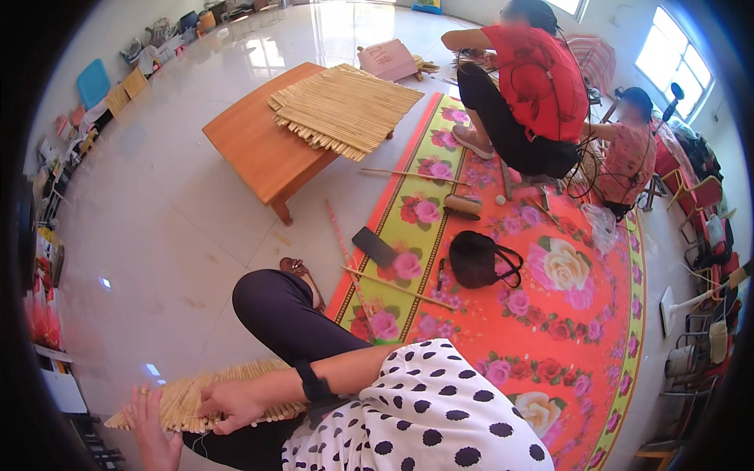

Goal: The person sits on the floor and weaves a bamboo mat by hand, using a needle and thread to bind the bamboo strips together. They repeatedly pass the needle through the strips and pull the thread tight to secure the weave.

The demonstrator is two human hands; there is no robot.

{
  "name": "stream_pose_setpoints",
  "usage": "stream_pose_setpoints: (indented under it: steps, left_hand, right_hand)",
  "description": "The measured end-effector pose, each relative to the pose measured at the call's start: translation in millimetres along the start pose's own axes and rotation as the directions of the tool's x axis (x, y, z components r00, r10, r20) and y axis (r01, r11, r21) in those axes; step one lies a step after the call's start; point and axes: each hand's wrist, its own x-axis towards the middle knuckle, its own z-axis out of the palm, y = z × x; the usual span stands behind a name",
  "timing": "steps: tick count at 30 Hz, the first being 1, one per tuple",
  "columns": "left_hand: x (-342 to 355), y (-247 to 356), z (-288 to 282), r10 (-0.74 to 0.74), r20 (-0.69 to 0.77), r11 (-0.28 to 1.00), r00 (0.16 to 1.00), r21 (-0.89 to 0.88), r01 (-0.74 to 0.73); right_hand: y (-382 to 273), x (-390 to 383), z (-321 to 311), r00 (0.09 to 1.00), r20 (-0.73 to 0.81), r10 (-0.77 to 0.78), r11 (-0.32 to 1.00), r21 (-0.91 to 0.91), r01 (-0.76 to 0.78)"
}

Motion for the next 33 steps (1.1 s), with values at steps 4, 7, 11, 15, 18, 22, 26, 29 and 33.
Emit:
stream_pose_setpoints:
  steps: [4, 7, 11, 15, 18, 22, 26, 29, 33]
  left_hand:
    - [-8, -6, 6, -0.019, 0.082, 0.996, 0.996, -0.083, 0.026]
    - [-12, -7, 9, 0.013, 0.046, 1.0, 0.999, -0.012, -0.012]
    - [-12, -3, 0, 0.042, 0.052, 0.997, 0.998, 0.062, -0.045]
    - [-11, 0, 8, 0.222, -0.183, 0.95, 0.958, 0.261, -0.171]
    - [-14, -19, 16, 0.065, -0.034, 0.966, 0.997, 0.252, -0.055]
    - [-10, -40, 29, 0.01, -0.06, 0.986, 0.998, 0.166, 0.0]
    - [-24, -48, 23, -0.106, -0.143, 0.987, 0.984, 0.101, 0.121]
    - [-17, -41, 32, -0.195, -0.278, 0.978, 0.941, 0.014, 0.207]
    - [-26, -18, 32, -0.303, -0.398, 0.944, 0.866, 0.002, 0.331]
  right_hand:
    - [-18, -11, -3, 0.994, 0.031, 0.109, 0.993, -0.037, -0.108]
    - [-21, -21, -1, 0.988, -0.001, 0.154, 0.983, -0.1, -0.153]
    - [-33, -37, 0, 0.978, -0.1, 0.183, 0.966, -0.165, -0.197]
    - [-47, -44, -8, 0.97, 0.015, 0.242, 0.93, -0.289, -0.227]
    - [-46, -47, -4, 0.945, 0.075, 0.317, 0.894, -0.358, -0.271]
    - [-41, -50, -7, 0.959, -0.125, 0.253, 0.825, -0.489, -0.282]
    - [-69, -40, -26, 0.942, -0.33, -0.067, 0.801, -0.58, -0.147]
    - [-89, -34, -44, 0.874, -0.348, -0.339, 0.748, -0.663, 0.027]
    - [-82, -35, -30, 0.921, -0.35, -0.169, 0.897, -0.442, -0.003]
